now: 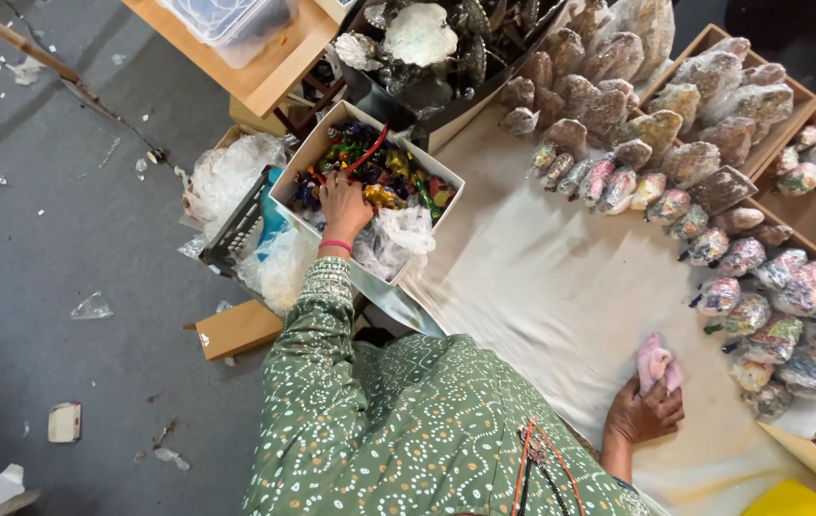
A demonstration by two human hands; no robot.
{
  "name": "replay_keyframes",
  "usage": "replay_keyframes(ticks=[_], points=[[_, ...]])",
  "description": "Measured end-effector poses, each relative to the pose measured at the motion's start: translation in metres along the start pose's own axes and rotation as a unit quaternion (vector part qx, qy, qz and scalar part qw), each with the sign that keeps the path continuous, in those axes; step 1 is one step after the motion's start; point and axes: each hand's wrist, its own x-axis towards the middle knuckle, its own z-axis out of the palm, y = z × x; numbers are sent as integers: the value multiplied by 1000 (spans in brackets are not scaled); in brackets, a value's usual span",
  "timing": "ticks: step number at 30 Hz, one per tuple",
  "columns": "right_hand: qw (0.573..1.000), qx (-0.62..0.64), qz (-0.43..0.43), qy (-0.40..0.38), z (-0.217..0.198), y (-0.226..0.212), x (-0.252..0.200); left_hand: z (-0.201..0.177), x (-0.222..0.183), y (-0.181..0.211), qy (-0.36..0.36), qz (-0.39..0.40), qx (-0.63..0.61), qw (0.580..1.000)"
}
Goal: Wrapping small figurines in protective material and preparing them for packing.
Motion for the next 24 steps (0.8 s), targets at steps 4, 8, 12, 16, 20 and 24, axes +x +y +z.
replay_keyframes(ticks=[4, 8, 12, 16, 20, 24], points=[[1000, -1, 8, 2, -5, -6, 3, 11, 2, -2, -29, 27, 17, 999], [1000, 6, 6, 3, -6, -5, 1, -2, -6, -1, -16, 37, 21, 999], [1000, 11, 8, 0, -10, -7, 3, -20, -13, 1, -65, -37, -117, 990], [1000, 15, 10, 4, -10, -9, 5, -23, -17, 7, -35, -58, -162, 984], [1000, 14, 7, 6, -8, -7, 3, -28, -18, 13, 21, -30, -125, 991], [1000, 10, 4, 8, -4, -6, 2, 0, -11, 6, 39, -6, -97, 995]])
